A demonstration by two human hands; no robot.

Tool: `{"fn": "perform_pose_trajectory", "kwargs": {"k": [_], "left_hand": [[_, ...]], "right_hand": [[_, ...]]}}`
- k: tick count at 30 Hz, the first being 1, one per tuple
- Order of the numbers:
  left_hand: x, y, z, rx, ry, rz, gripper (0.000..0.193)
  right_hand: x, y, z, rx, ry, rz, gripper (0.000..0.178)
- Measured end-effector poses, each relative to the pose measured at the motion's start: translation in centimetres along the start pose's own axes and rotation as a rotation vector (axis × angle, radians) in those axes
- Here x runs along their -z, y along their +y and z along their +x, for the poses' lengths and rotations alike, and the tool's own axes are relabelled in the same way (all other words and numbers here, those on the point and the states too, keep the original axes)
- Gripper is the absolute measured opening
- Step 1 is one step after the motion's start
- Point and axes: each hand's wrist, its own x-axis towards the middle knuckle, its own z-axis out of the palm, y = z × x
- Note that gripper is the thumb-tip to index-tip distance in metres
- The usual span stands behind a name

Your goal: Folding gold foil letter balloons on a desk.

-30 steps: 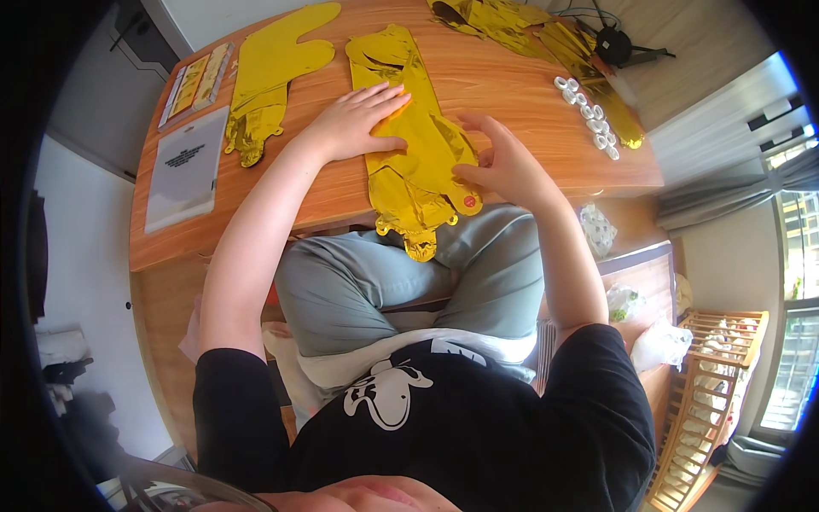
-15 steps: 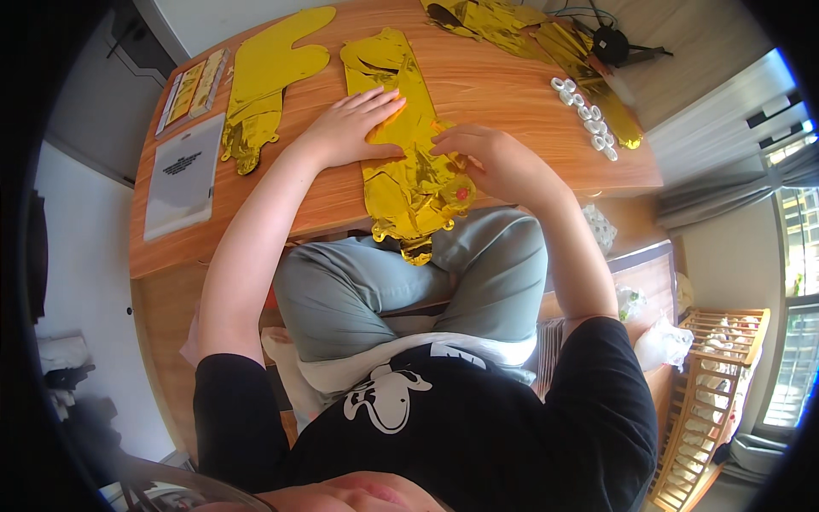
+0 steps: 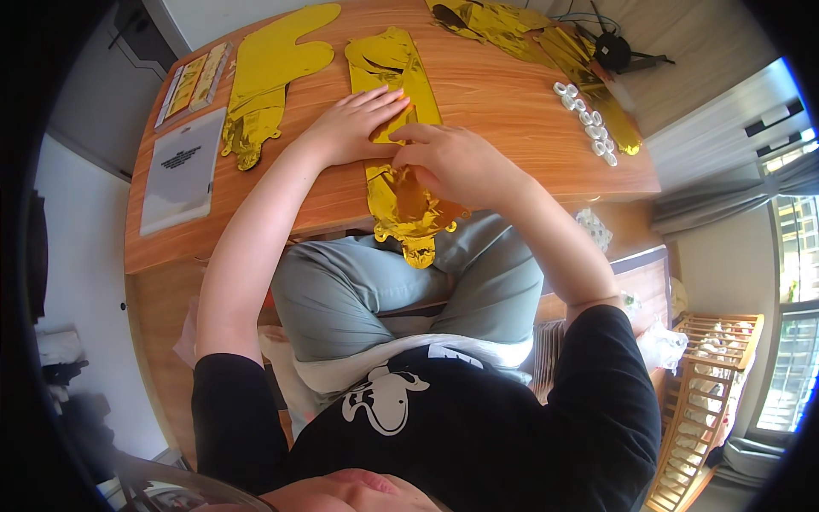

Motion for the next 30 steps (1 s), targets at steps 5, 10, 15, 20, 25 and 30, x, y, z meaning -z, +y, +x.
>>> {"fn": "perform_pose_trajectory", "kwargs": {"k": [5, 10, 15, 20, 25, 30], "left_hand": [[0.1, 0.2, -0.1, 0.027, -0.022, 0.019, 0.089], [0.3, 0.3, 0.1, 0.026, -0.027, 0.011, 0.091], [-0.2, -0.1, 0.3, 0.012, -0.032, 0.018, 0.093], [-0.6, -1.2, 0.4, 0.031, -0.046, -0.090, 0.101], [-0.3, -1.3, 0.5, 0.037, -0.086, -0.215, 0.096], [0.1, 0.0, 0.2, 0.027, -0.078, 0.023, 0.091]], "right_hand": [[-1.0, -1.1, -0.4, -0.104, 0.049, 0.016, 0.050], [-2.8, 0.6, -2.3, -0.164, 0.211, 0.196, 0.058], [-3.5, 2.1, -2.7, -0.035, 0.188, 0.163, 0.037], [-3.5, 0.8, -2.3, -0.068, 0.210, 0.063, 0.028], [-3.2, 0.9, -2.1, -0.080, 0.118, 0.034, 0.030], [-3.1, 1.8, -1.6, -0.167, 0.137, 0.264, 0.024]]}}
